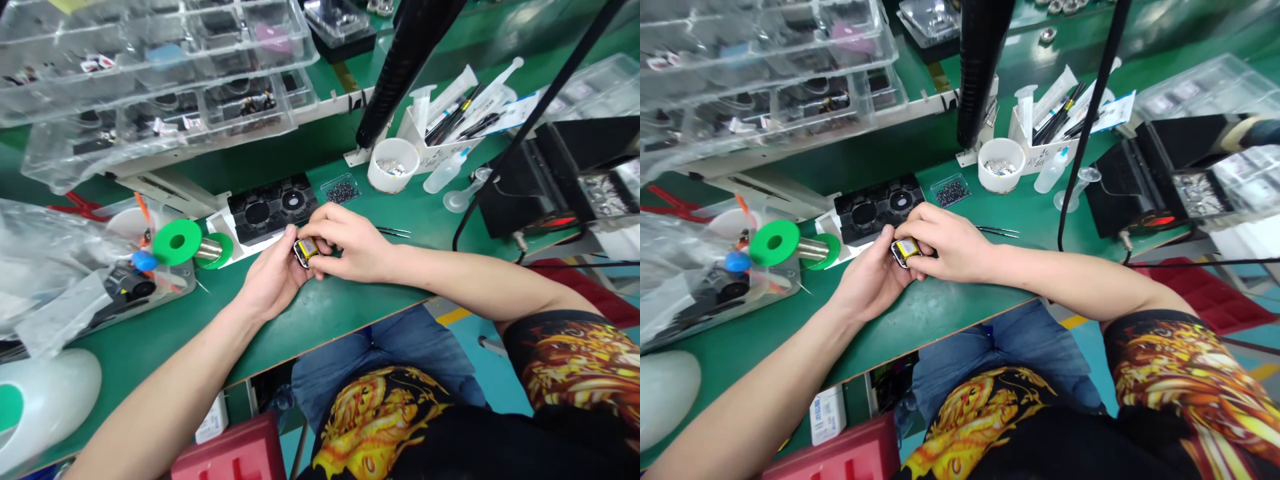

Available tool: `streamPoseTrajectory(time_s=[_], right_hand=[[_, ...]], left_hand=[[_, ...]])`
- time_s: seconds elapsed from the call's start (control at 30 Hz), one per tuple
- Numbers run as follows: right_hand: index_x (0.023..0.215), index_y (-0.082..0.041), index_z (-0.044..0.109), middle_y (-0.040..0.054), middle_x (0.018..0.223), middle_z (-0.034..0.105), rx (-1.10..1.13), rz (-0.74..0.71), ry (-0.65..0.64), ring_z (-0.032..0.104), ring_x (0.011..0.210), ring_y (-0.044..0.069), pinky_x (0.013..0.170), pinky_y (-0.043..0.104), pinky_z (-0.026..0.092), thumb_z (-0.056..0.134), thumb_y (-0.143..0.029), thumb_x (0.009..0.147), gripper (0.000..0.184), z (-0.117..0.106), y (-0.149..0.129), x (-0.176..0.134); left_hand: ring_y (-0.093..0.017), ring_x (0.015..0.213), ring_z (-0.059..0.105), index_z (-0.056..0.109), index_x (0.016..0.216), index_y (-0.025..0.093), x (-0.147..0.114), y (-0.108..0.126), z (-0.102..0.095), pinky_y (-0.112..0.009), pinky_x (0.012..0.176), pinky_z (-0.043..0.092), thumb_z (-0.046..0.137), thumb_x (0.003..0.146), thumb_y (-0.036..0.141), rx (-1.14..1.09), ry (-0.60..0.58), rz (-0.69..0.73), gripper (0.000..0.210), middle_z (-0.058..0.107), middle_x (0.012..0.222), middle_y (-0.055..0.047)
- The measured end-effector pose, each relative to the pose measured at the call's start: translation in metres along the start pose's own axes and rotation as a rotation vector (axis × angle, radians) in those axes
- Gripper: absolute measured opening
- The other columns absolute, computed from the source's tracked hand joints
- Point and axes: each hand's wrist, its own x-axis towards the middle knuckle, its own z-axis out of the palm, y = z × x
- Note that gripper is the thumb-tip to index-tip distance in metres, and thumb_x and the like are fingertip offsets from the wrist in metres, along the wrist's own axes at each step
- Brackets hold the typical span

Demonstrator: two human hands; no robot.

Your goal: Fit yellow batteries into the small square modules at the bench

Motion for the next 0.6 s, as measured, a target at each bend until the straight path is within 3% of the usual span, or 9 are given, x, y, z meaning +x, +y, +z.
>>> streamPoseTrajectory(time_s=[0.5,0.6], right_hand=[[0.115,-0.018,0.077,0.0085,0.115,0.071,-0.047,0.001,-0.019,0.065,0.090,0.015,0.086,0.031,0.056,0.069,-0.019,0.102,0.014,0.0060,0.0058,-0.0034],[0.115,-0.016,0.077,0.0099,0.120,0.070,-0.058,0.002,-0.042,0.068,0.100,0.015,0.092,0.028,0.056,0.067,-0.025,0.107,0.016,0.0089,0.0037,-0.0046]], left_hand=[[-0.018,0.075,0.070,0.077,0.099,0.010,0.0001,-0.0003,0.0028,-0.029,0.070,0.066,0.082,0.099,0.050,-0.002,0.002,0.037,0.041,0.076,0.093,-0.011],[-0.018,0.076,0.071,0.079,0.098,0.011,-0.0047,0.0007,0.0040,-0.030,0.074,0.068,0.087,0.095,0.048,0.002,0.053,0.014,0.038,0.078,0.095,-0.010]])
